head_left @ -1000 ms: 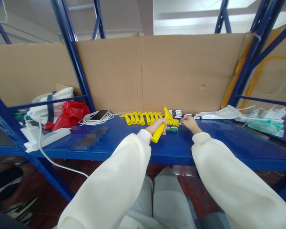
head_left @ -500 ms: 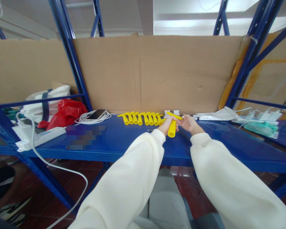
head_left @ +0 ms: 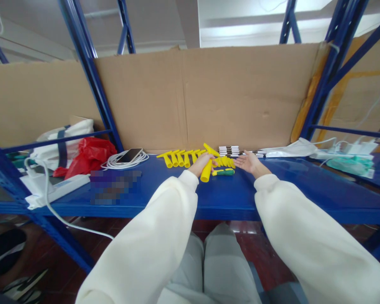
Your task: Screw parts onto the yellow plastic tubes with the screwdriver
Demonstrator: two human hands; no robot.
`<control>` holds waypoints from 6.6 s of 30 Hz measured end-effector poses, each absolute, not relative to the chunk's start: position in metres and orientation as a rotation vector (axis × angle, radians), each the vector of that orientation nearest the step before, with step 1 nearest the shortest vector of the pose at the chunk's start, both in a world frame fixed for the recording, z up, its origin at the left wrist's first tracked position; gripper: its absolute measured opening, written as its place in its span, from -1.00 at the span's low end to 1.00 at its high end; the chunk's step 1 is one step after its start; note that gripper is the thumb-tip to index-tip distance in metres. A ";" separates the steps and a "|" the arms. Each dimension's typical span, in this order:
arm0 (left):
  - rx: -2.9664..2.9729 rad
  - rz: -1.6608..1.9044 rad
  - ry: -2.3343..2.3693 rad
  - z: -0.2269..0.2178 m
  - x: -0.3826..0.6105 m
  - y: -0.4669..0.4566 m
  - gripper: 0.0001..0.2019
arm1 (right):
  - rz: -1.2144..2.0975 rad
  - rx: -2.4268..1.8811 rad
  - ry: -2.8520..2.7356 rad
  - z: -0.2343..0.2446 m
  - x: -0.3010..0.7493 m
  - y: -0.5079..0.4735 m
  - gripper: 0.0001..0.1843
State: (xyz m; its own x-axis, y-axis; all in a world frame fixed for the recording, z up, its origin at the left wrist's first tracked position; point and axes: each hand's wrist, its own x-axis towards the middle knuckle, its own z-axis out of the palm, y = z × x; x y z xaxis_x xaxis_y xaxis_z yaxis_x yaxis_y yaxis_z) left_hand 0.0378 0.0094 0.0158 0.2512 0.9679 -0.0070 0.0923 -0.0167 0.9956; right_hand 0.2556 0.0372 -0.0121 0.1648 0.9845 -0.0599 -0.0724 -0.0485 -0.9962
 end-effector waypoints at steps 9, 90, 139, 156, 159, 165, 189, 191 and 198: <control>1.482 0.942 1.040 0.008 0.026 -0.014 -0.19 | 1.141 -1.133 -1.131 -0.007 0.244 0.023 -0.78; 1.482 1.078 1.100 -0.006 0.020 -0.006 -0.33 | -0.314 -1.623 -2.001 -0.012 0.235 0.003 -0.66; 1.694 1.115 1.070 -0.012 0.017 -0.005 -0.39 | -0.447 -1.637 -1.829 -0.004 0.231 -0.004 -0.75; 1.697 1.109 1.117 -0.011 0.016 -0.004 -0.35 | -0.314 -1.686 -1.745 -0.011 0.237 0.005 -0.67; 1.692 1.120 1.117 -0.010 0.016 -0.005 -0.35 | -0.261 -1.748 -1.752 -0.010 0.237 0.002 -0.63; 1.707 1.123 1.140 -0.009 0.015 -0.006 -0.36 | -0.319 -1.583 -1.792 -0.007 0.237 0.004 -0.70; 1.708 1.140 1.082 -0.012 0.014 0.000 -0.35 | -0.196 -1.727 -1.832 -0.013 0.239 0.007 -0.69; 1.705 1.151 1.093 -0.012 0.014 -0.001 -0.36 | -0.175 -1.681 -1.826 -0.013 0.239 0.008 -0.69; 1.709 1.138 1.110 -0.009 0.015 -0.004 -0.37 | -0.150 -1.607 -1.782 -0.014 0.240 0.012 -0.71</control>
State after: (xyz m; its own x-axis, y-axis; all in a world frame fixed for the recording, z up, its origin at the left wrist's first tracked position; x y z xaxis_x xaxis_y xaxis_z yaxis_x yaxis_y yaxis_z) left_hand 0.0151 -0.0044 -0.0093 0.2155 0.9411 0.2606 0.2367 -0.3093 0.9210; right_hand 0.2400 0.0119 -0.0140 0.0369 0.8203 0.5708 0.9042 0.2158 -0.3686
